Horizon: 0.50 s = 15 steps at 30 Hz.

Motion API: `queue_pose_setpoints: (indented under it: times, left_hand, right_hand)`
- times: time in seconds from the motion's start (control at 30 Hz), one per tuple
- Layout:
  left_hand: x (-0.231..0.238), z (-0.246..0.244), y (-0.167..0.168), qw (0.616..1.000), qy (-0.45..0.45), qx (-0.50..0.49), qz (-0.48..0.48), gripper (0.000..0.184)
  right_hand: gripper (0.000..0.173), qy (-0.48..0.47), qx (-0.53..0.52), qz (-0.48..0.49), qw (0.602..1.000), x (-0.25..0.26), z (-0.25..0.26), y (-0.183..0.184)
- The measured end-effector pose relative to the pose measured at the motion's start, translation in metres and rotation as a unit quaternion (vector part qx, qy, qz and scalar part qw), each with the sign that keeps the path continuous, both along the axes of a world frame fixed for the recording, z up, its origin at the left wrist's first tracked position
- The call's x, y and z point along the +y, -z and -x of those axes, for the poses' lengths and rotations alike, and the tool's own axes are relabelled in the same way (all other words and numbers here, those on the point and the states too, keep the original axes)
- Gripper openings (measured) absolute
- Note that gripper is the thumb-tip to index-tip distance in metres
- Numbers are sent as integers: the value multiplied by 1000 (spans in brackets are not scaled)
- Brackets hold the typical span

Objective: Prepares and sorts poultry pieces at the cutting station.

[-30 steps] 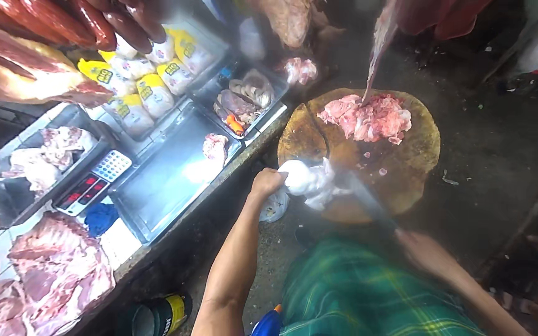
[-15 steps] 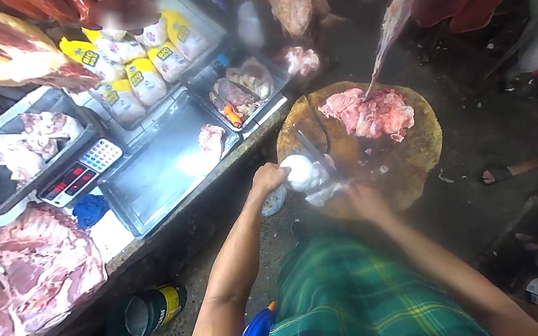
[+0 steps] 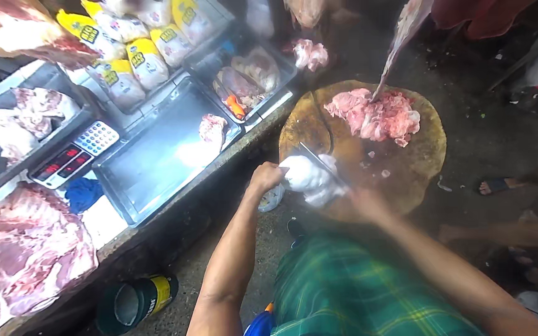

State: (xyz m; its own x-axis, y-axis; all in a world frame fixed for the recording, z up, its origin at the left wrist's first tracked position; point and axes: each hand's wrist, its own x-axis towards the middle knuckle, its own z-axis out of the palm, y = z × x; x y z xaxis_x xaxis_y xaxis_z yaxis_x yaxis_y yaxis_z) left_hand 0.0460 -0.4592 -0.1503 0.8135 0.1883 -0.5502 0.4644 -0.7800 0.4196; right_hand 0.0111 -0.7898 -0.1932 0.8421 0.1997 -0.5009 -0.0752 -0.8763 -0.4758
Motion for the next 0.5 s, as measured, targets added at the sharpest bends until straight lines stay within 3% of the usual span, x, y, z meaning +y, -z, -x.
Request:
queue_pose_setpoints:
  times: [0.1, 0.3, 0.4, 0.5]
  left_hand:
    - [9, 10, 7, 1000, 7, 6, 24, 46]
    - [12, 9, 8, 999, 0, 4, 40, 43]
    - [10, 6, 7, 999, -1, 4, 43, 40]
    - [16, 14, 8, 999, -5, 11, 32, 41]
  right_hand:
    - [72, 26, 45, 10, 999, -11, -11, -13]
    - [64, 74, -111, -108, 985, -1, -13, -48]
    - [65, 28, -140, -103, 984, 8, -16, -22]
    - [70, -25, -11, 6, 1000, -9, -18, 12]
